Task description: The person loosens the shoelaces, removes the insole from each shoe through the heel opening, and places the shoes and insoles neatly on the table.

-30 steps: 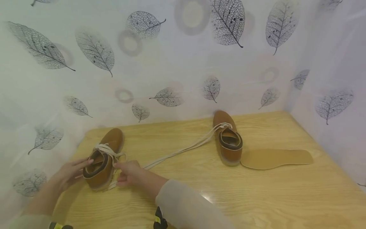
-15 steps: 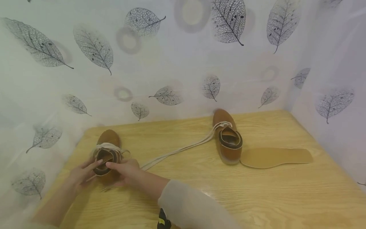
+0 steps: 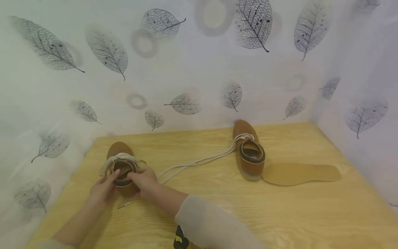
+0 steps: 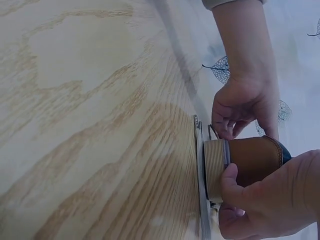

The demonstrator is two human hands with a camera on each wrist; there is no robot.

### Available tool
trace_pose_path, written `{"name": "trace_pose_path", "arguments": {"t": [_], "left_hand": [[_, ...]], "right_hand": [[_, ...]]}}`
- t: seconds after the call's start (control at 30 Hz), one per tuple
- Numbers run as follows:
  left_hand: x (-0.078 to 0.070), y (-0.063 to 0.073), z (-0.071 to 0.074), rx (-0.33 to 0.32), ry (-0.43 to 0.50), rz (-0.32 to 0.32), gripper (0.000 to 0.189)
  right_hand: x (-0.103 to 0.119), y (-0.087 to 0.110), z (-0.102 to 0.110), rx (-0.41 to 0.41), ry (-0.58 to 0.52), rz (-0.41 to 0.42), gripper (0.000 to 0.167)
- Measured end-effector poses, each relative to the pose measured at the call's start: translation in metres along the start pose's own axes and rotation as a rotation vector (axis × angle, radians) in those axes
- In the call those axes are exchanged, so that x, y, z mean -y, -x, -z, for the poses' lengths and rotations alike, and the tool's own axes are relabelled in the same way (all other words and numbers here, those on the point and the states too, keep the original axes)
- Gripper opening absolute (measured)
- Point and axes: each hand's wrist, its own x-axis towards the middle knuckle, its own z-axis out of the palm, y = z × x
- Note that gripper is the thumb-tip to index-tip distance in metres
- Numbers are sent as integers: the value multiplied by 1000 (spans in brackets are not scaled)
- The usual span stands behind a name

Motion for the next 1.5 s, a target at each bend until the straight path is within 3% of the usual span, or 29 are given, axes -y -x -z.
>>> {"name": "trace_pose_path", "arguments": {"t": [0.07, 0.2, 0.27, 0.37, 0.47, 0.53, 0.7, 0.93, 1.17, 1.4, 1.5], "left_hand": [[3, -4, -2, -56, -94, -118, 99], [8, -13, -1, -165, -376, -381, 110], [9, -17, 1, -155, -471, -480, 111], [9, -20, 1, -37, -484, -575, 103], [8, -19, -2, 87, -432, -608, 86], [7, -17, -3, 129, -427, -579, 85], [6, -13, -6, 178, -607, -579, 101], [10, -11, -13, 183, -850, -782, 95], [10, -9, -17, 206, -1013, -910, 105], [18, -8, -24, 315, -1054, -1069, 120], [20, -6, -28, 354, -1068, -1093, 121]], "right_hand": [[1, 0, 3, 11, 11, -3, 42], [1, 2, 9, 33, 31, 3, 36], [1, 2, 12, 50, 32, 7, 32], [1, 4, 17, 69, 38, 9, 33], [2, 5, 23, 82, 60, 1, 36], [4, 5, 28, 94, 76, -6, 37], [8, 6, 42, 143, 123, -24, 36], [12, 11, 68, 213, 199, -40, 44], [23, 14, 90, 202, 328, -12, 43], [35, 16, 119, 315, 453, -24, 34], [39, 17, 130, 347, 555, -2, 38]]}}
